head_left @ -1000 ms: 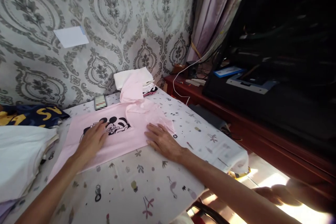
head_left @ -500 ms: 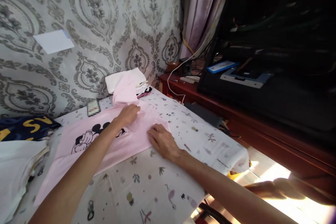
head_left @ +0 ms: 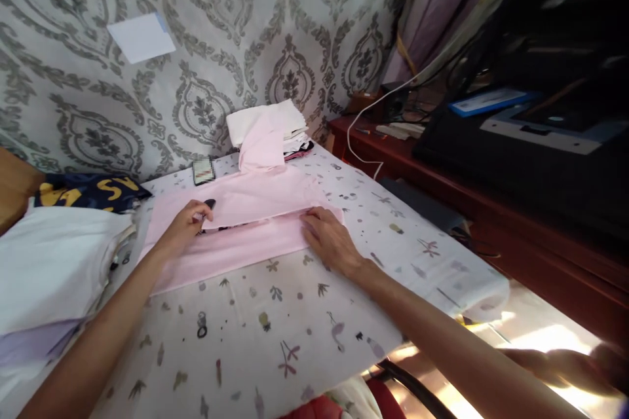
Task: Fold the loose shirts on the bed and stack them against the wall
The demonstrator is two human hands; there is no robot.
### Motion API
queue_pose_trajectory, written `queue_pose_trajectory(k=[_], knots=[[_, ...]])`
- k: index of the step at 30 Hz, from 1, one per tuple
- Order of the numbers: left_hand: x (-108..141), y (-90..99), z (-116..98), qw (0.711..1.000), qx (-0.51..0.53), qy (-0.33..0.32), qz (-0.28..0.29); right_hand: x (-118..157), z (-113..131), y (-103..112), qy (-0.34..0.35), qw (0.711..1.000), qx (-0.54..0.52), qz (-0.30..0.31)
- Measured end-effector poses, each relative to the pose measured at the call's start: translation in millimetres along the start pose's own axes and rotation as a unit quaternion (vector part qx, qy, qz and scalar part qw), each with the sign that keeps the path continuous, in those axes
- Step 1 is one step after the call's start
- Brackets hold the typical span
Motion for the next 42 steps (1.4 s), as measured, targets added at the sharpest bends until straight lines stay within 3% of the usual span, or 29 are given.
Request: queue_pose_trajectory(k=[3, 11, 25, 30, 33, 36, 39, 42], knots=[[13, -3.4, 13, 0.999, -0.031, 0.025, 0.008, 0, 1, -2, -0.003, 1.0, 0.007, 0.0], [17, -10.4, 8, 0.997, -0.061, 0.039, 0.038, 1, 1, 0, -0.005, 0.999, -0.022, -0.025], [29, -12.5, -2, 0.997, 0.003, 0.082, 0.002, -6, -11, 11, -0.14, 0.98, -0.129, -0.065], [37, -18.3, -1, 0.994, 0.014, 0.105, 0.031, -7, -22, 11, -0.181, 0.969, -0.146, -0.088], [42, -17.1, -7, 0.996, -0.046, 0.074, 0.024, -7, -18, 16, -0.157, 0.969, -0.146, -0.125], [41, -14.6, -20, 0.988, -0.149, -0.008, -0.042, -10, 0, 19, -0.068, 0.979, -0.121, -0.148], [36, -26.9, -34, 0.979, -0.175, -0.094, -0.053, -13, 19, 2, 0.068, 0.993, -0.055, -0.075], [32, -51.0, -32, 0.978, -0.177, -0.103, 0.029, -11, 18, -26, 0.12, 0.992, 0.034, 0.022]])
Point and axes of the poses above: each hand's wrist, its own x-axis away from the middle knuckle, its own y-axis out of the back of the hand, z = x × y, the point moved 4 cm from there along -x, towards the middle knuckle, and after that the axes turned 12 degrees about -z, right-handed, at the moved point
